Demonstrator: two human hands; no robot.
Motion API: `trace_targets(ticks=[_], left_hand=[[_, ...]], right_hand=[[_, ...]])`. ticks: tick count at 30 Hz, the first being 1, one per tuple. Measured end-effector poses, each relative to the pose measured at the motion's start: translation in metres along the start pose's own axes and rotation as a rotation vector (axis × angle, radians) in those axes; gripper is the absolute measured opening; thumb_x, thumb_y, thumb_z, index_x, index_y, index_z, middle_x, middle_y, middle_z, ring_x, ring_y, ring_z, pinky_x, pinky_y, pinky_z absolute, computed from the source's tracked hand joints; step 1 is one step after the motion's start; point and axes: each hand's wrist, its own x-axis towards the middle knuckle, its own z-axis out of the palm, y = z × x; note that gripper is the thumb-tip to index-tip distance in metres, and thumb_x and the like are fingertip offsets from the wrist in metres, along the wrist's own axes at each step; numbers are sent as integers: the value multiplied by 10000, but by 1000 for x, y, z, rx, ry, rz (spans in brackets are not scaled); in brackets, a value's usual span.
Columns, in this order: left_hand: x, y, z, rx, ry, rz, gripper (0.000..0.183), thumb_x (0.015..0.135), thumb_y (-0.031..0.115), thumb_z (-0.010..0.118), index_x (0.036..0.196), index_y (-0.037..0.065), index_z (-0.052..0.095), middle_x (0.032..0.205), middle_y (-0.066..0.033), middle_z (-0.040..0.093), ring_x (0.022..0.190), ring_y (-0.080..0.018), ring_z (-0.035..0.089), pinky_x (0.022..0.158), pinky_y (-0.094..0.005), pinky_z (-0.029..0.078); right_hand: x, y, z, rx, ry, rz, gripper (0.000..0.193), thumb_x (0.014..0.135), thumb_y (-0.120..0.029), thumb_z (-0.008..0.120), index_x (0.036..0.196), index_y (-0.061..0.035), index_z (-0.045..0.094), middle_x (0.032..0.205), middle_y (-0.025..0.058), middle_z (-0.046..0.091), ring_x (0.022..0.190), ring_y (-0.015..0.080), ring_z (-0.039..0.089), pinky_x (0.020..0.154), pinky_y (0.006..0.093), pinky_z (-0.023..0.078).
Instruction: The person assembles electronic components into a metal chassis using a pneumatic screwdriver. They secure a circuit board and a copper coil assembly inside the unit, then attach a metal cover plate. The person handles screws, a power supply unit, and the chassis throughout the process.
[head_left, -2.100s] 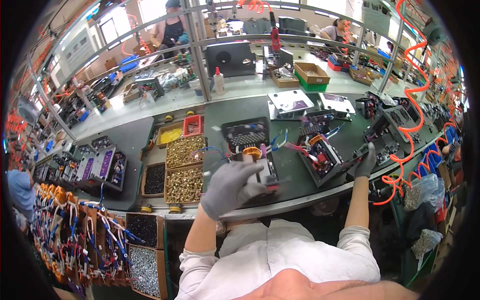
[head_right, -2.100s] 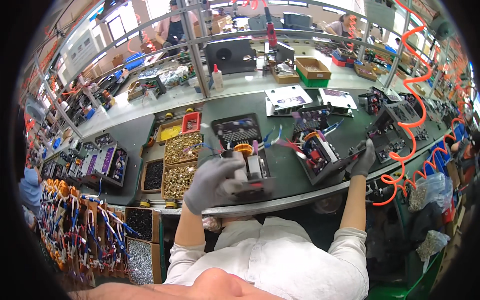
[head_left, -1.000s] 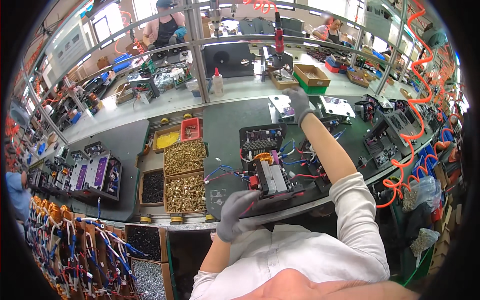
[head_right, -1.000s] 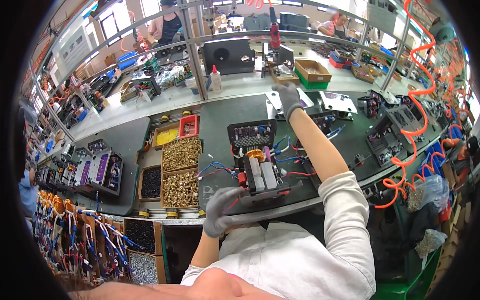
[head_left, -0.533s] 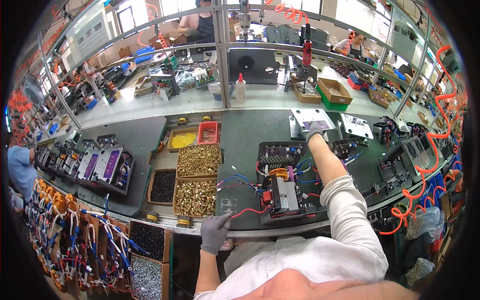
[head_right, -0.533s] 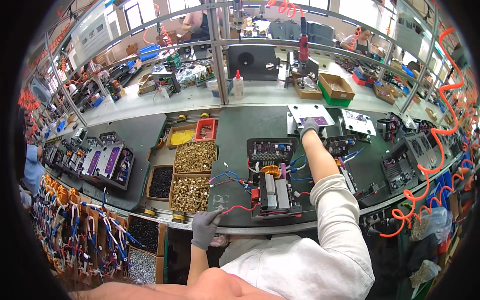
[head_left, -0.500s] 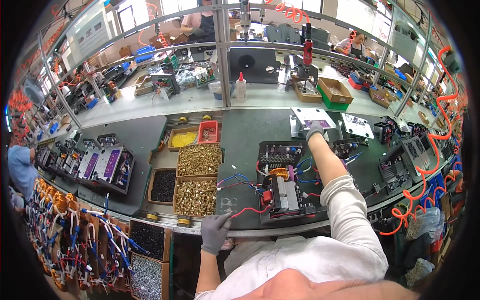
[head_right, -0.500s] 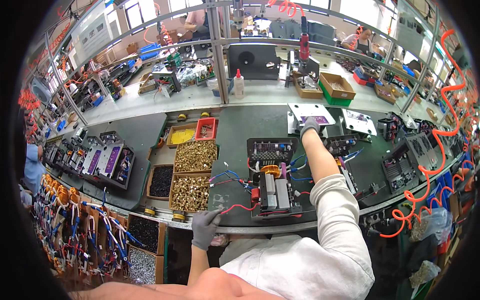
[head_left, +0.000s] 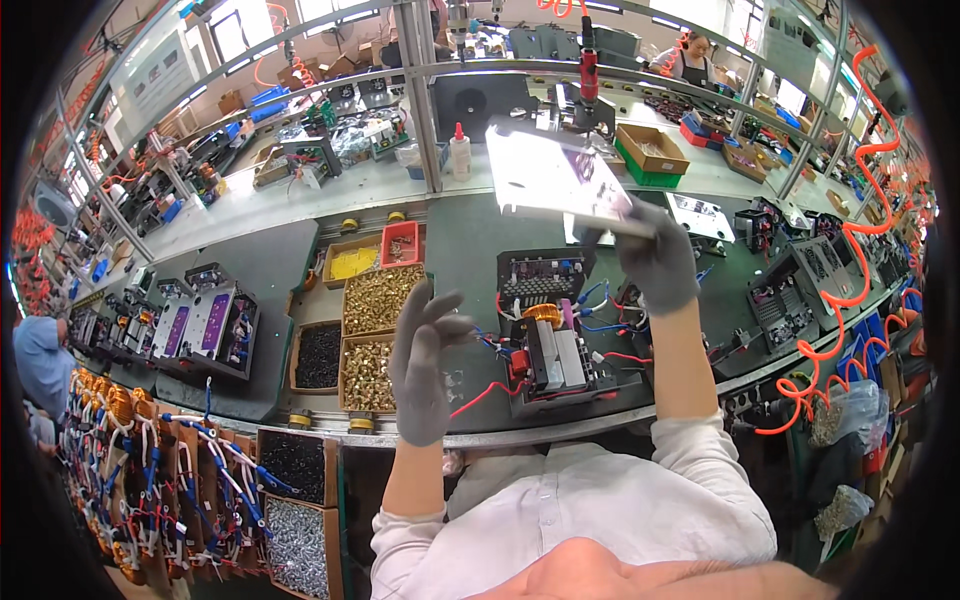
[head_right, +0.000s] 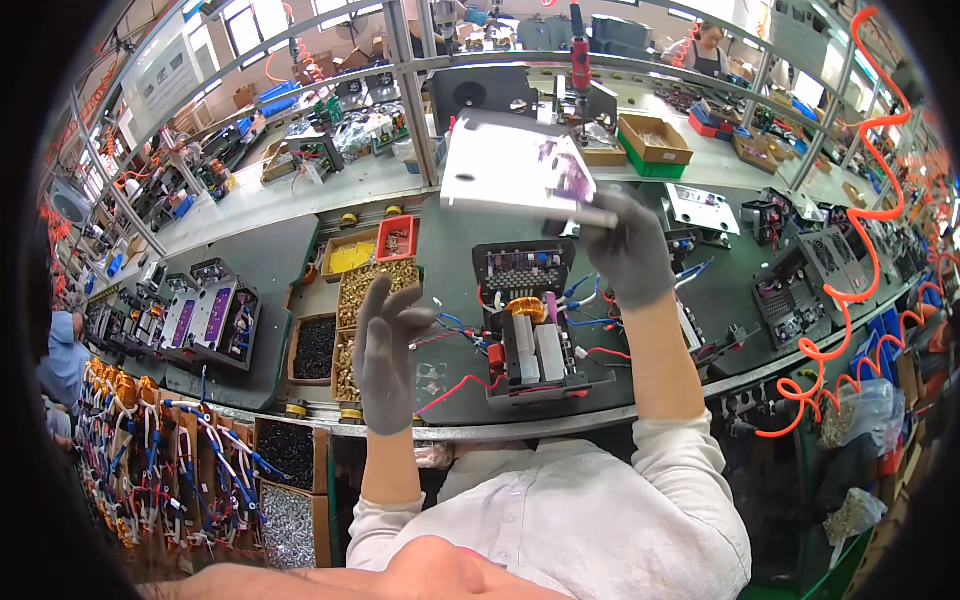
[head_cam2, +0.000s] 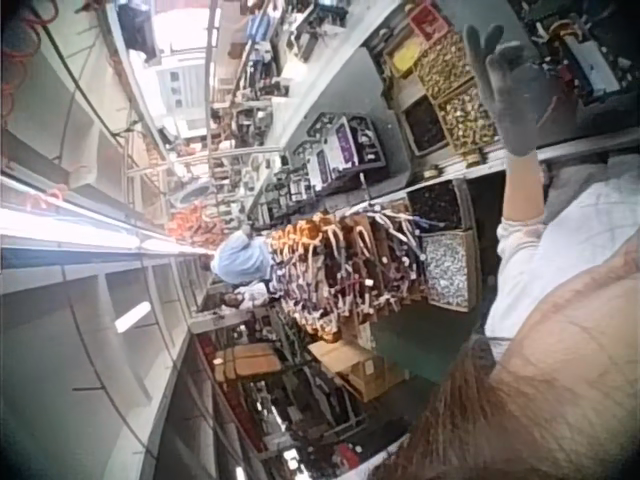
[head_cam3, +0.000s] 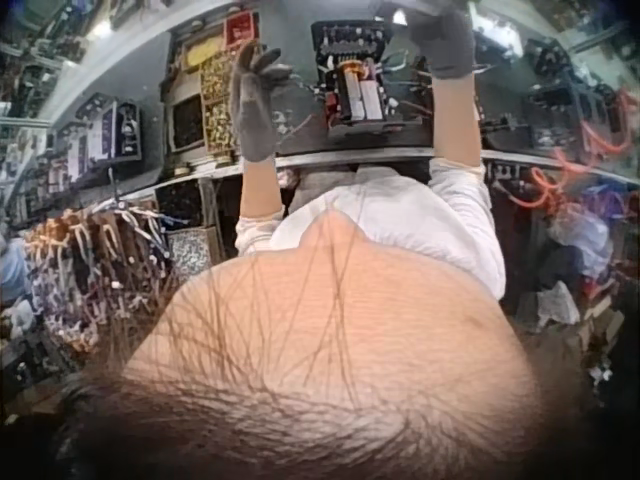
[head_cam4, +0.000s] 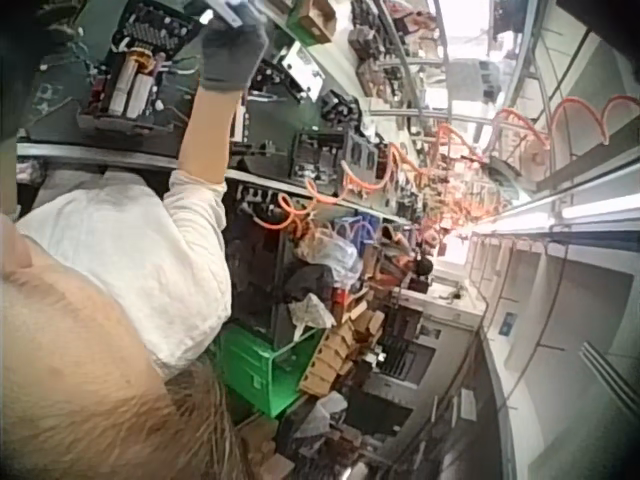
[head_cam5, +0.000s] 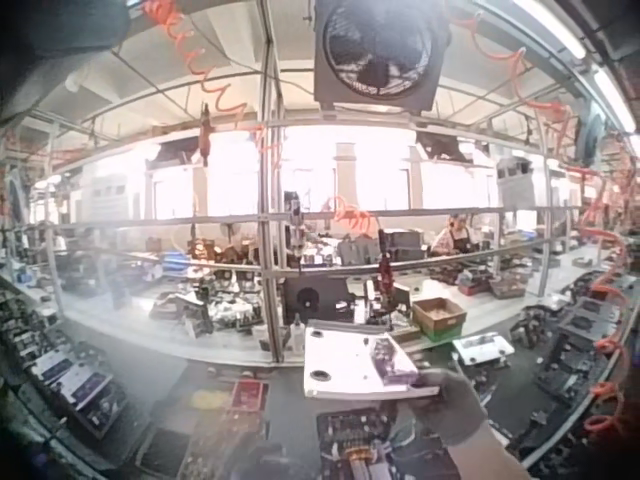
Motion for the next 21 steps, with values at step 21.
trace_targets(ticks=[21], left_hand=[[0, -91, -14, 44, -73, -327, 536, 938, 261, 522, 1363, -52, 430, 1199, -153, 583, 965, -211, 628, 857, -354, 510]], right_hand=[[-109, 29, -7, -798, 178, 252, 393, 925, -261, 528, 1197, 15, 595, 1093, 72, 631, 1017, 145, 567, 907, 267, 437]])
